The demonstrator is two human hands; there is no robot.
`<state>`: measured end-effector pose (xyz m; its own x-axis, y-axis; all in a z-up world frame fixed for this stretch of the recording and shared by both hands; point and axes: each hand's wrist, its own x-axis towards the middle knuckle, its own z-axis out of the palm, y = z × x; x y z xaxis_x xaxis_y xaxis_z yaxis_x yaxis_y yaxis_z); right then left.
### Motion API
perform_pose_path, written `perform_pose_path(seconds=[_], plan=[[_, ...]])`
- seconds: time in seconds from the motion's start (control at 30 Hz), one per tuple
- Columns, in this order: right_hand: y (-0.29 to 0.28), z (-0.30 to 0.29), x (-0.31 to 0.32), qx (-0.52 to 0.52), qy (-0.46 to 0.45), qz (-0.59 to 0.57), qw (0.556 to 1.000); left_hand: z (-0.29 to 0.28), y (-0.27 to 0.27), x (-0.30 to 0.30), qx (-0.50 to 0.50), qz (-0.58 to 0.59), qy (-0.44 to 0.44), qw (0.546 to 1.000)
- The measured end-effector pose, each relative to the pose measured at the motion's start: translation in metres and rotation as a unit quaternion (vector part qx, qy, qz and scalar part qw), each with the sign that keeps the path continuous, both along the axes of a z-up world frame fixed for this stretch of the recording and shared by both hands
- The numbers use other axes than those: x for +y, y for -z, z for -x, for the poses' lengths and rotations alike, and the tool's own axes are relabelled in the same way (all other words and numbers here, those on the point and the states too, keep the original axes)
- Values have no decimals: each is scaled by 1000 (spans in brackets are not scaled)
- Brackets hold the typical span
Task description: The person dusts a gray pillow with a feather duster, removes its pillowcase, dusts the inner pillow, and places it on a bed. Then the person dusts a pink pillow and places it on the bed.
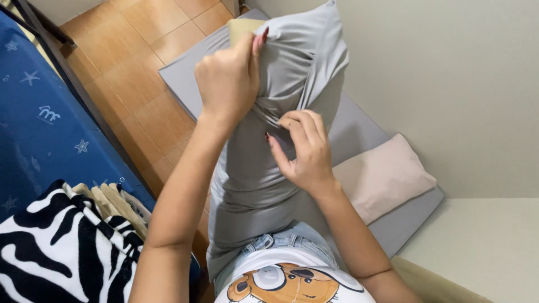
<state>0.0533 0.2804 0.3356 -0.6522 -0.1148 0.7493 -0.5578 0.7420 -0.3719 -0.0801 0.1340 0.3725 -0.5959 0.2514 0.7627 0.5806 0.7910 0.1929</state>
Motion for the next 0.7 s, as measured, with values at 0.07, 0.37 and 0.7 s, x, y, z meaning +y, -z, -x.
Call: perform_pose_path(seconds=[0.07,0.37,0.7], plan=[[-3,-4,-3,-25,0,20,999,0,-11,1,23,-38,34,998],[0,-35,-2,-169,57,232,956,-37,-12,6,-55,-146,132,979],[65,-54,38,-233,96,383,889,-56,42,52,-220,-218,203,929]])
